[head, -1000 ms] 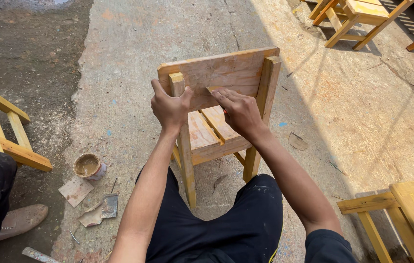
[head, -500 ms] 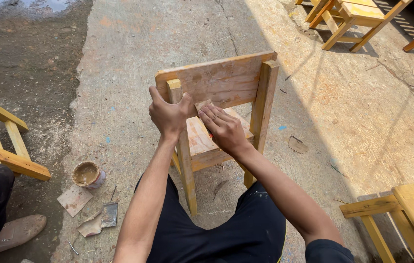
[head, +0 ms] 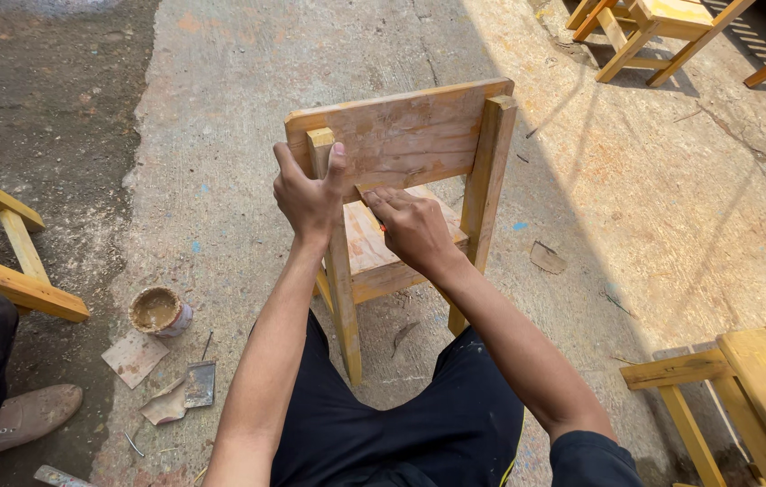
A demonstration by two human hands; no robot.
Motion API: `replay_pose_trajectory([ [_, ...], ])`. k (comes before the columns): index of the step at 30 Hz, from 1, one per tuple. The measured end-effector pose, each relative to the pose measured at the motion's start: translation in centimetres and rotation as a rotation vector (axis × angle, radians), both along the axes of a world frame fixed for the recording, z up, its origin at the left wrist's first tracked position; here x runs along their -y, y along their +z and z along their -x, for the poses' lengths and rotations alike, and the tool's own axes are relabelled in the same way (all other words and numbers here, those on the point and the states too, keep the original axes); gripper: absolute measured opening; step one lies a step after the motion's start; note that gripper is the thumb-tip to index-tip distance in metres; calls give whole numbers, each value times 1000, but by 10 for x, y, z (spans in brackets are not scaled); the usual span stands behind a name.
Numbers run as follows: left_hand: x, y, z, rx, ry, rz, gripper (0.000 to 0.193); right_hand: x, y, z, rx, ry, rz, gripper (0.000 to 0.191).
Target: The person sits on the ground holding a small wooden chair between their legs and uses a scraper to spread wood filler from a can over the chair's back panel, seat slats and frame joints, repositioning the chair to reach different surfaces and smoothing the filler by hand between passes.
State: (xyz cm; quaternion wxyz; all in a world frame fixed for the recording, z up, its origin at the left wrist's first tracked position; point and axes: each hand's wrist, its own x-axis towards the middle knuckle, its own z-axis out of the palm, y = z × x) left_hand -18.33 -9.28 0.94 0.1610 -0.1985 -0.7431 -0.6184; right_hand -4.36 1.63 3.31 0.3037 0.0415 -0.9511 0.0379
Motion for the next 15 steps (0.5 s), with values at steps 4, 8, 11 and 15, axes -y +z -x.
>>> replay_pose_trajectory([
  [4,0,-1,2,47,-10,19,67,-11,0,-12,-41,2,69,52],
  [8,-3,-4,6,-3,-10,-24,66,-21,17,-5,-170,-36,83,48],
  [11,-4,-5,8,-6,5,-10,67,-28,34,12,-229,-50,68,44],
  [15,-4,-7,7,-14,24,14,67,-32,41,31,-283,-37,-26,46],
])
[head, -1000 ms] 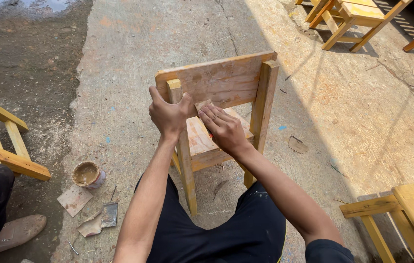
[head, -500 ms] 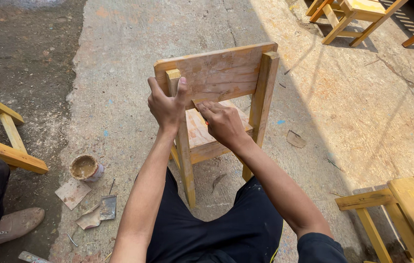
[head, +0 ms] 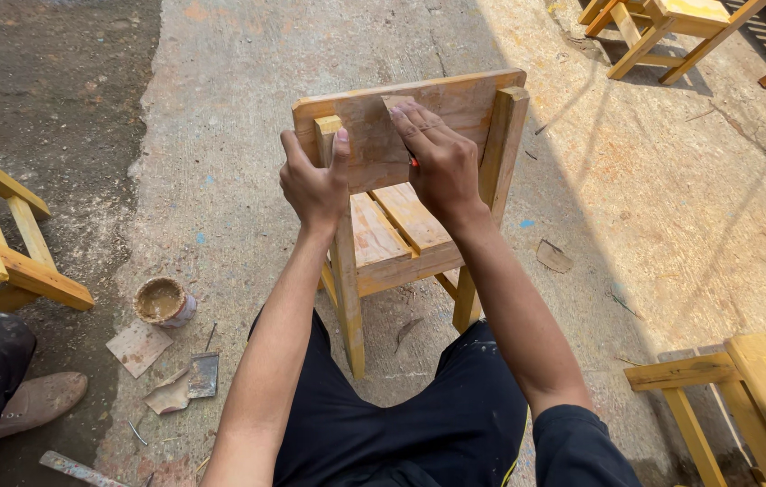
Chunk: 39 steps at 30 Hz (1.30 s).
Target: The person sits on the ground holding a small wooden chair between their legs and uses a scraper to spread wood filler from a can over the chair's back panel, seat slats and frame joints, repositioning the chair to reach different surfaces and smoothing the filler by hand between passes.
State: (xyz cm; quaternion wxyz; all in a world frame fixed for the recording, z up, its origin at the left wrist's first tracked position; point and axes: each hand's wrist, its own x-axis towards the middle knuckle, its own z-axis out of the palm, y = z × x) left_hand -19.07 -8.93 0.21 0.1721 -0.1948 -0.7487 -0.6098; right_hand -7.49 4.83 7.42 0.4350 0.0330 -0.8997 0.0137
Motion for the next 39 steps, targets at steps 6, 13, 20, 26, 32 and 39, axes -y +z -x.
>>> replay_pose_trajectory([
  [6,0,-3,-1,29,-39,-18,68,12,-23,14,-2,-14,-49,40],
  [13,2,12,-4,60,1,36,69,6,-1,-16,143,55,-91,37],
  [20,5,2,-10,29,-16,9,70,8,11,-2,31,4,-76,41],
  [26,2,1,-3,37,5,15,71,21,-4,-20,214,8,-22,41],
  [32,5,3,-6,3,12,4,71,9,8,-18,73,2,-68,44],
  [39,-1,-2,3,32,1,24,70,10,-17,10,-16,5,-97,39],
])
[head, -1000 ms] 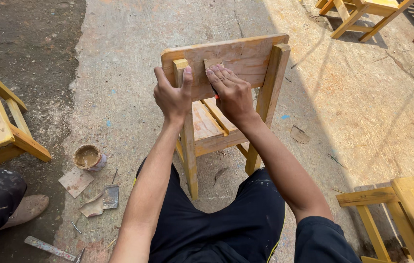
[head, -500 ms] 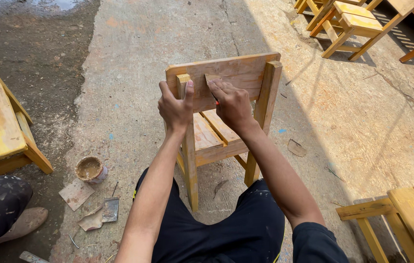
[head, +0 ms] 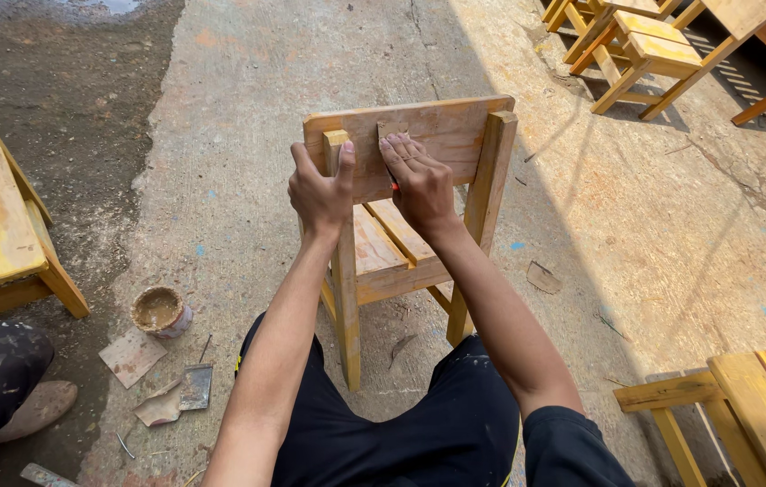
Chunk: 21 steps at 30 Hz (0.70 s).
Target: The person sits on the ground holding a small wooden chair between their legs and uses a scraper to spread wood filler from a can over the chair's back panel, seat slats and frame joints, repositioning the chair to reach different surfaces and smoothing the filler by hand between passes.
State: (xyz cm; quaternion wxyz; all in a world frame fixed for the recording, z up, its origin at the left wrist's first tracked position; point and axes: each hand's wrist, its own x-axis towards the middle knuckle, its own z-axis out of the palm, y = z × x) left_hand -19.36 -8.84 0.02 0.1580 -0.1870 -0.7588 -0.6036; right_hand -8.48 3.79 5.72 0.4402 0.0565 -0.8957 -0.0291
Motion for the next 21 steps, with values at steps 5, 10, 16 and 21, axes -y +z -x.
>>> replay_pose_trajectory([
  [5,-1,5,5,4,17,16,71,-4,9,-21,186,-6,14,44],
  [10,1,4,3,22,-2,5,72,-13,36,-8,91,28,4,41],
  [16,-3,4,7,12,8,-4,72,-3,27,-4,170,7,27,38],
  [21,-2,4,4,-13,28,-12,72,-12,25,-27,281,23,19,45],
])
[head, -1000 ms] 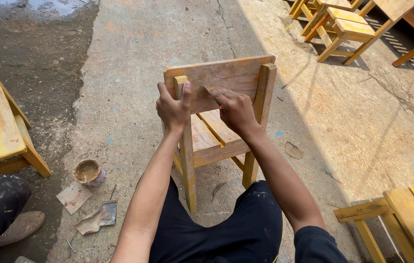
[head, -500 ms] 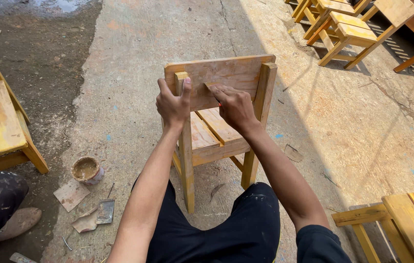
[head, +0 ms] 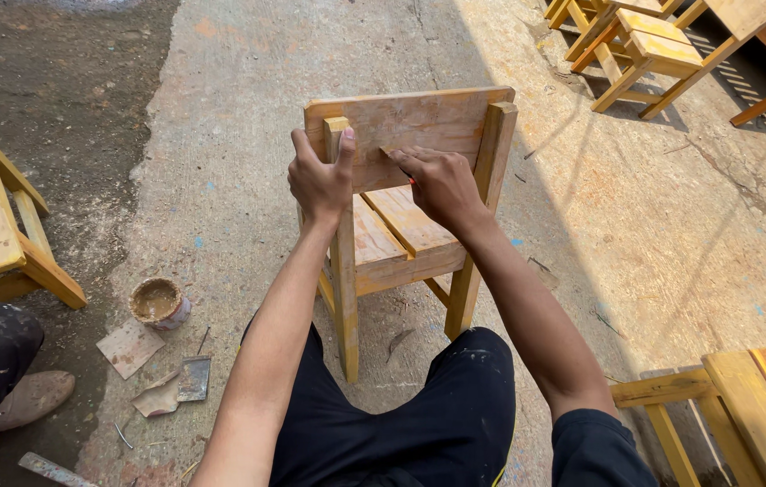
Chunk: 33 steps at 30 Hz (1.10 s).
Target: The person sits on the ground holding a small wooden chair between their legs and uses a scraper to spread wood filler from a can over the chair's back panel, seat slats and frame joints, repositioning the chair to reach different surfaces and smoothing the filler by hand between passes.
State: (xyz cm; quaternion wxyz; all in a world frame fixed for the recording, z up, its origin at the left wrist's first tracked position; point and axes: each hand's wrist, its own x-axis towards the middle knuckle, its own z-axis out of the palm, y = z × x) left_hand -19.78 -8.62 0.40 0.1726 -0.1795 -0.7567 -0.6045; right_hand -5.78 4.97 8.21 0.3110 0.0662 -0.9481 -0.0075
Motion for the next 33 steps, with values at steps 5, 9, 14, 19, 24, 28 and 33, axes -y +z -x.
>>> replay_pose_trajectory([
  [5,0,0,2,29,-17,15,72,-4,-11,2,-127,-32,54,51],
  [9,-2,-3,3,-1,-27,-19,72,2,-43,20,-258,-13,-26,41],
  [14,-4,-6,7,14,-48,-20,70,10,-81,26,-291,-36,57,47],
  [19,-5,1,11,16,-7,-22,69,8,-64,3,-129,-10,49,44],
  [24,-5,-2,10,1,-32,-23,71,-2,-28,19,-213,-49,31,42],
  [28,-8,-5,14,58,-34,14,72,5,-30,29,-156,-67,33,41],
  [33,-8,1,19,82,-49,11,71,13,-49,3,-60,16,51,42],
])
